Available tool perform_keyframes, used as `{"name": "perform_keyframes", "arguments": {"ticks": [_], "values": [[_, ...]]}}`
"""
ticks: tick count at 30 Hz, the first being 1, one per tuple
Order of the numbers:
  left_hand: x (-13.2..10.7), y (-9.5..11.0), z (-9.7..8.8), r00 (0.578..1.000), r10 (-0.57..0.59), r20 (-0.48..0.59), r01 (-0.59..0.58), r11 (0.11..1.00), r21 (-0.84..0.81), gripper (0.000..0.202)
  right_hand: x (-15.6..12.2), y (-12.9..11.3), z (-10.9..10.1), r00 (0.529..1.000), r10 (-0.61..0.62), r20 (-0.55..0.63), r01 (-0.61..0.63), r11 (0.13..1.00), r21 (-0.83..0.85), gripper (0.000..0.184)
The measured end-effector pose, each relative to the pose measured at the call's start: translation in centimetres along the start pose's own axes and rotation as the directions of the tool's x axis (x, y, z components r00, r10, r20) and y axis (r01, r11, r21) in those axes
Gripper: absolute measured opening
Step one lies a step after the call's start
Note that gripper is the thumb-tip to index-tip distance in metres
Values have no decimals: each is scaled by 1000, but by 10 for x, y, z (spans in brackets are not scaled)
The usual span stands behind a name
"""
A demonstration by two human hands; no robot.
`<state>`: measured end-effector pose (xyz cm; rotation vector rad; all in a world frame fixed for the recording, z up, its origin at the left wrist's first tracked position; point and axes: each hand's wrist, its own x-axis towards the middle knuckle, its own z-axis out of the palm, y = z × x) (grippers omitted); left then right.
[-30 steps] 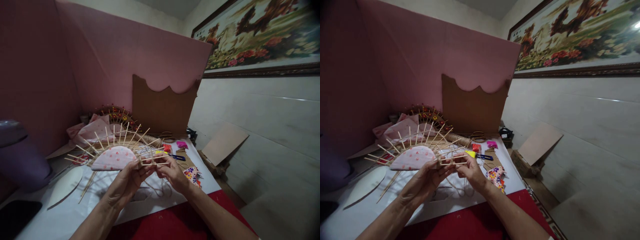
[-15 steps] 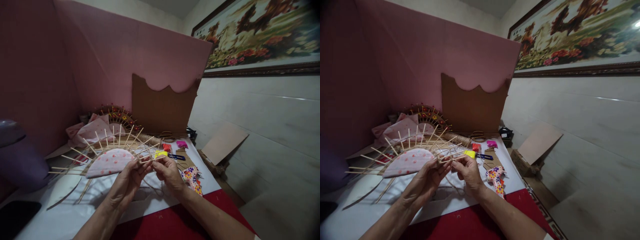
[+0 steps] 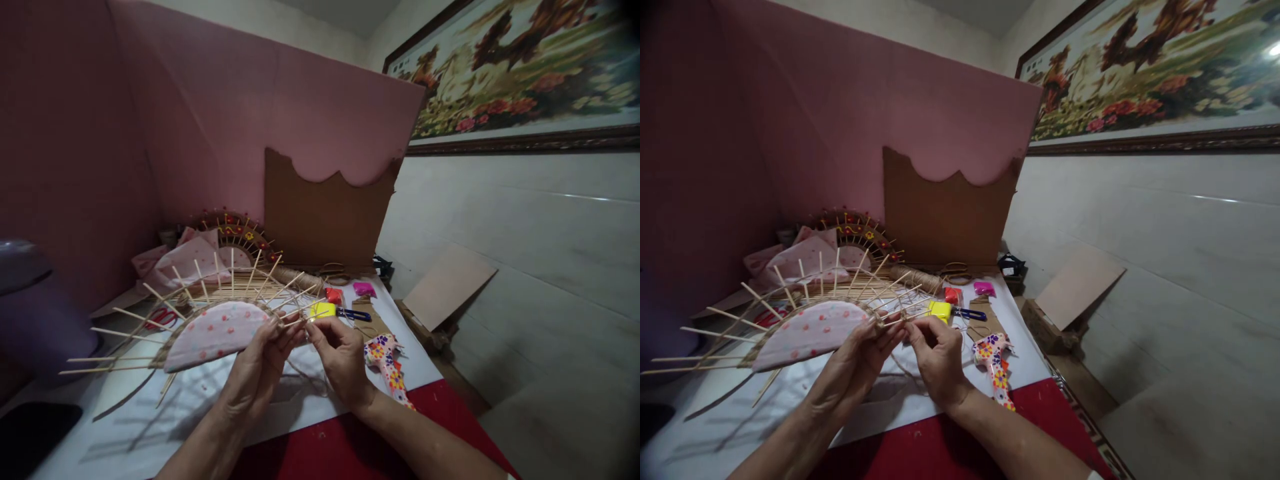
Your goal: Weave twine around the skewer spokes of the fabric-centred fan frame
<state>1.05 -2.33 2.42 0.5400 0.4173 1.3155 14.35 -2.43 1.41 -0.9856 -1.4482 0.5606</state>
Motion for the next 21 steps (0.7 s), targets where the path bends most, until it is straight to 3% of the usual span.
{"name": "perform_keyframes", "arguments": {"ticks": [3, 11, 21], "values": [[0, -1, 0, 1000, 7, -1, -7, 1000, -3, 17, 0, 1, -1, 995, -96, 1, 96, 993, -73, 7], [-2, -6, 3, 999, 53, -8, -53, 999, 11, 16, -1, 2, -2, 976, -214, 43, 217, 928, -304, 6], [-2, -13, 3, 998, 59, -15, -59, 998, 5, 15, -1, 3, 3, 954, -300, -22, 262, 866, -426, 6]]}}
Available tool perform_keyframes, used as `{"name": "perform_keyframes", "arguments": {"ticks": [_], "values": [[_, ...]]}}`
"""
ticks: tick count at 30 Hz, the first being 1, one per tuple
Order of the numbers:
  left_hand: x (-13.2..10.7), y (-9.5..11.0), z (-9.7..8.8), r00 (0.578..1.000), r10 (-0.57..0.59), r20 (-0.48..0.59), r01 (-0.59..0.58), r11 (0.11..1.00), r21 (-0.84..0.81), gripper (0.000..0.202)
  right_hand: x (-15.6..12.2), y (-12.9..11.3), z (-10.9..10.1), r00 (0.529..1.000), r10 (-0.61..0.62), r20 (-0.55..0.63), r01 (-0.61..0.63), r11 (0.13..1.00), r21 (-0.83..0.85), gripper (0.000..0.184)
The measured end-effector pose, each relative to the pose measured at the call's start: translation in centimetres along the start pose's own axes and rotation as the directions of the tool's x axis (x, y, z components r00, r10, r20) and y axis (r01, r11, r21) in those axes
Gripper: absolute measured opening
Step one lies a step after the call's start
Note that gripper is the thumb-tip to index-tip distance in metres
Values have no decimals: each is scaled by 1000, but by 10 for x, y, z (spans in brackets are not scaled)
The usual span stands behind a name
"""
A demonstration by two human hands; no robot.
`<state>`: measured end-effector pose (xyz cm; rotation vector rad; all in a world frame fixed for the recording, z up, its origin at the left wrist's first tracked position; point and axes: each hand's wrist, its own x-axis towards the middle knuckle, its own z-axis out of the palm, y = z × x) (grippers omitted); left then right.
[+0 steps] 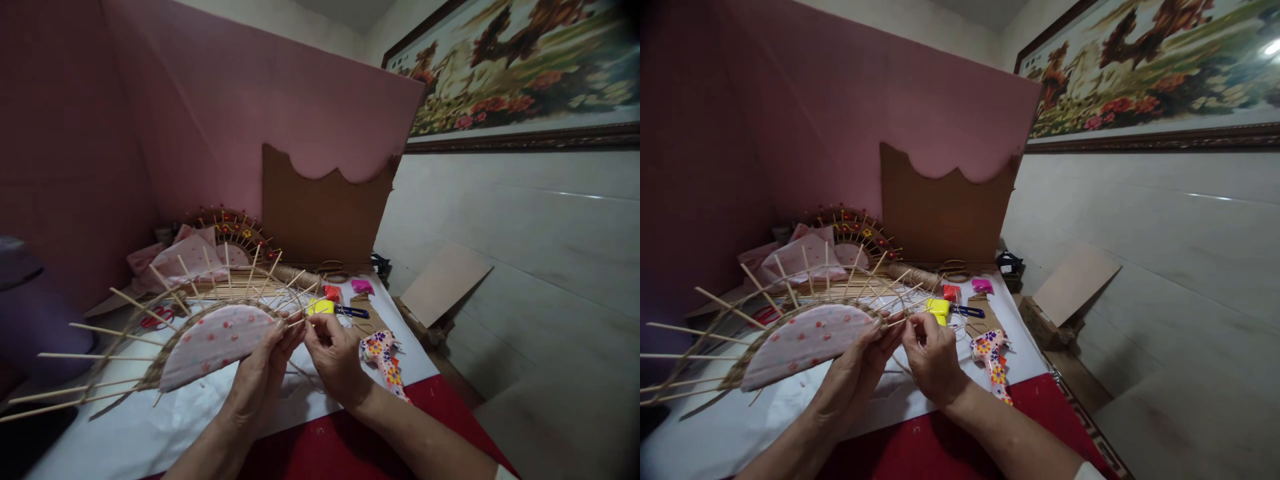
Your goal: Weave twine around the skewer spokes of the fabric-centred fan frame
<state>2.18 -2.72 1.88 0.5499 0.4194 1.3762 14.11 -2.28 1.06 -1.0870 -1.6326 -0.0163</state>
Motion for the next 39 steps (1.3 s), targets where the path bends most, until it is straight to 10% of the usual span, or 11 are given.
{"name": "perform_keyframes", "arguments": {"ticks": [20, 39], "values": [[2, 17, 0, 993, -114, -7, 113, 991, -77, 13, -3, 1, -6, 989, 86, 122, -108, 976, 191, 5], [0, 26, -3, 979, -203, 37, 203, 979, -16, 12, 10, 3, -6, 901, 314, 300, -434, 663, 611, 11]]}}
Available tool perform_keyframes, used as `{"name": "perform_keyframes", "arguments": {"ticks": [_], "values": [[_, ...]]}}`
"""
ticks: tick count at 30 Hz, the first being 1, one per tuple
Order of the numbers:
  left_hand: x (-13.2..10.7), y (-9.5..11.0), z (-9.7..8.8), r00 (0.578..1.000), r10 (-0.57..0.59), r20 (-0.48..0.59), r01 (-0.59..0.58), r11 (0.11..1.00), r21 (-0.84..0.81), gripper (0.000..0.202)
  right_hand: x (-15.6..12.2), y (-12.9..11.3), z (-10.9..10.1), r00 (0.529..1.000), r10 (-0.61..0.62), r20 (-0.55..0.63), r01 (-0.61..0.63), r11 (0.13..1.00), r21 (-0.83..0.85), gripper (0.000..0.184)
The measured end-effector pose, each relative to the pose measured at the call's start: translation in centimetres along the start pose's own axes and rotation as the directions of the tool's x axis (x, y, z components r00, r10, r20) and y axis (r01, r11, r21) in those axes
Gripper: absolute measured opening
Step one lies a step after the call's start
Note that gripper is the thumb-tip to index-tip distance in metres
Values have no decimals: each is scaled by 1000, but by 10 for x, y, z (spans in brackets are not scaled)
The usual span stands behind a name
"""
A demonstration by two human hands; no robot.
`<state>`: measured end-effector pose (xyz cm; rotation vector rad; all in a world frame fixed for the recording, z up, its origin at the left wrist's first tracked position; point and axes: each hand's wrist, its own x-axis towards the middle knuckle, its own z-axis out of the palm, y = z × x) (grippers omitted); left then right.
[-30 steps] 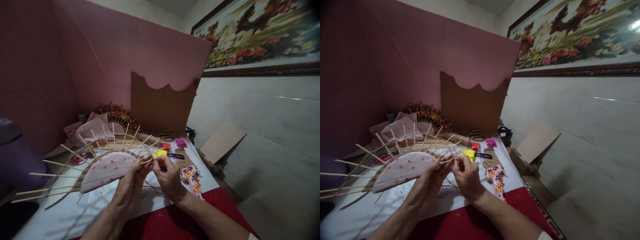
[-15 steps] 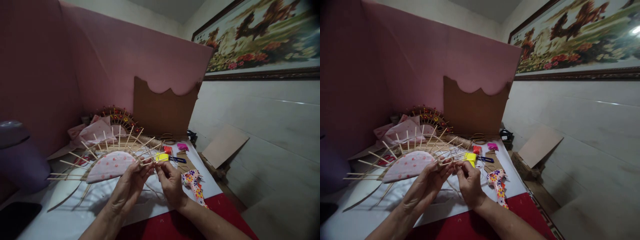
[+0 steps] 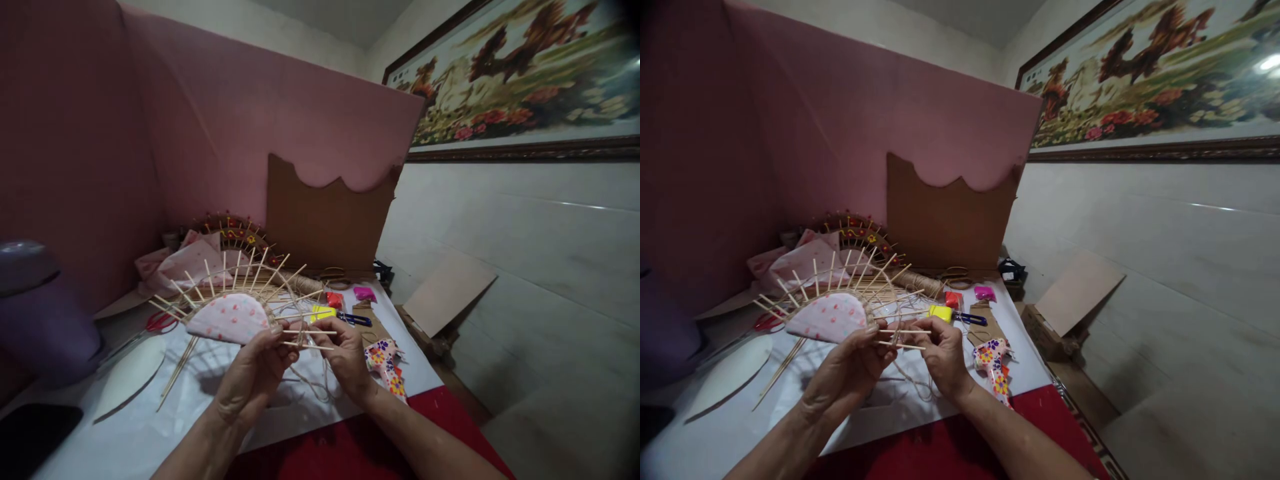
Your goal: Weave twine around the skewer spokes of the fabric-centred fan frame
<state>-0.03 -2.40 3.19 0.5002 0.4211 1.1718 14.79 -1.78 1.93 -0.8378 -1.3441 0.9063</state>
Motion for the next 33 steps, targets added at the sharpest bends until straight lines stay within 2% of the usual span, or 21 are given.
{"name": "perform_keyframes", "arguments": {"ticks": [6, 12, 16, 21, 24, 29, 33], "values": [[0, -2, 3, 1000, 16, 3, -16, 999, 41, 8, 1, 2, -6, 996, -87, -5, 85, 981, -172, 15], [-3, -2, 5, 996, -85, 14, 83, 992, 98, 12, 4, 6, -17, 979, -202, 17, 194, 913, -359, 15], [-5, -1, 5, 993, -119, 4, 117, 981, 158, 12, 6, 3, -19, 968, -250, 30, 242, 891, -385, 13], [-5, -1, 4, 992, -128, -2, 126, 969, 214, 13, 6, -2, -20, 966, -257, 21, 243, 882, -403, 12], [-4, -2, 5, 992, -117, -39, 123, 971, 205, 10, 8, -3, -22, 974, -225, 5, 211, 905, -369, 14], [-3, -2, 5, 995, -76, -69, 90, 970, 225, 10, 12, -4, -28, 999, -32, 13, 34, 984, -177, 22], [-3, -2, 4, 995, -52, -82, 71, 966, 248, 12, 16, -3, -33, 997, 64, 31, -62, 997, -54, 25]]}}
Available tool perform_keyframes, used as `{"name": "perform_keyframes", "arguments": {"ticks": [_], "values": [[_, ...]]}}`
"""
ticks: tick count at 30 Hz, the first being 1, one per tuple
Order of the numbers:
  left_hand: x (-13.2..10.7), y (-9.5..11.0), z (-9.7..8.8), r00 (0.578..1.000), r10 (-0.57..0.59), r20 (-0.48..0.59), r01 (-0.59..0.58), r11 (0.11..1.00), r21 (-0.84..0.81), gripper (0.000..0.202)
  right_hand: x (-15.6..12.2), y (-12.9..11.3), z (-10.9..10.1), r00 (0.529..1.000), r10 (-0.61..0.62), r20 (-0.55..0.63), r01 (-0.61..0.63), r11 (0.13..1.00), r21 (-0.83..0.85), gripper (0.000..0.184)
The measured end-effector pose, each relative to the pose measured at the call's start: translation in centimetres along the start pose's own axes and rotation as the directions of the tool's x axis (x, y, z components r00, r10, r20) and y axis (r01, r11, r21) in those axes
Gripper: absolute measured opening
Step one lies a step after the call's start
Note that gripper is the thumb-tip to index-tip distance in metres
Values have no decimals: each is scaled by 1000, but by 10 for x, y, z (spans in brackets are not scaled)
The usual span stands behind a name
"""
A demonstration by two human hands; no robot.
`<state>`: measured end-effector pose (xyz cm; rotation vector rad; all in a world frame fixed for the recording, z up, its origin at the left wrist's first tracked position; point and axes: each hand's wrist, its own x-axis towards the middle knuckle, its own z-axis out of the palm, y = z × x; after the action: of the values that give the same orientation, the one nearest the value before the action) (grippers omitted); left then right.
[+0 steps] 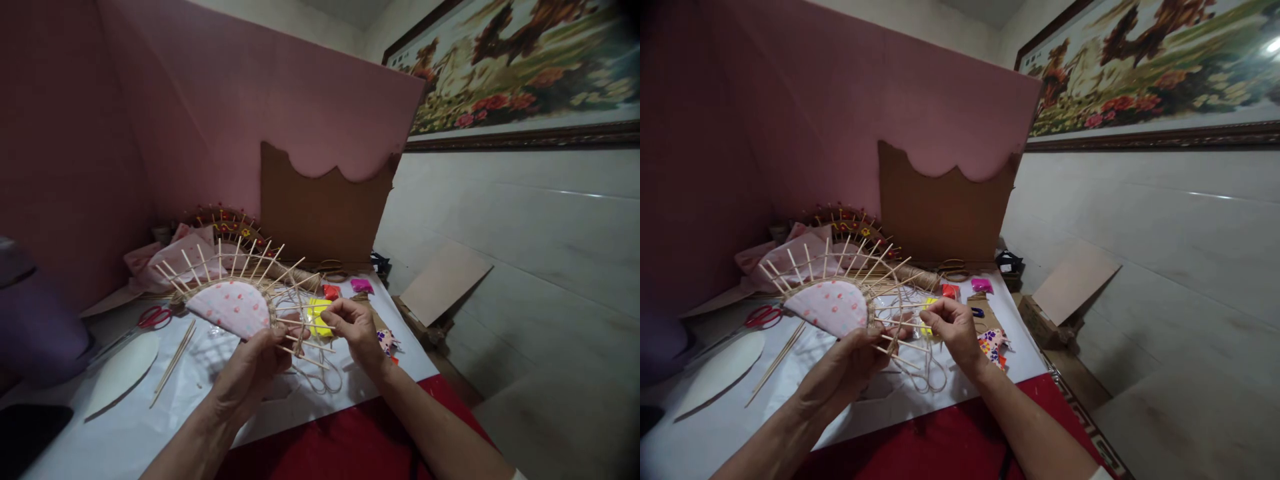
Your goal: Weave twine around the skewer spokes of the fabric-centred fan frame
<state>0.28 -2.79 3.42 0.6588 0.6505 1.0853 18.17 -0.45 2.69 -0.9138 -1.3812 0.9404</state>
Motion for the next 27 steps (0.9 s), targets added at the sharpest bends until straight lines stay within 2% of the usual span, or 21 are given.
{"name": "perform_keyframes", "arguments": {"ticks": [7, 16, 21, 27], "values": [[0, 1, -1, 1000, 1, 25, -2, 1000, 11, 16, 0, 1, 0, 1000, -8, 0, 8, 998, 63, 23], [0, 2, 0, 998, -19, 52, 21, 999, -34, 17, -1, 0, 3, 1000, 12, -13, -12, 1000, -16, 25], [-1, 1, 1, 998, -32, 54, 34, 998, -51, 17, -1, 2, 5, 999, -7, -31, 5, 998, -67, 25], [-3, 5, 4, 993, -50, 107, 59, 995, -80, 19, -1, 3, 6, 999, -41, -29, 38, 995, -97, 23]]}}
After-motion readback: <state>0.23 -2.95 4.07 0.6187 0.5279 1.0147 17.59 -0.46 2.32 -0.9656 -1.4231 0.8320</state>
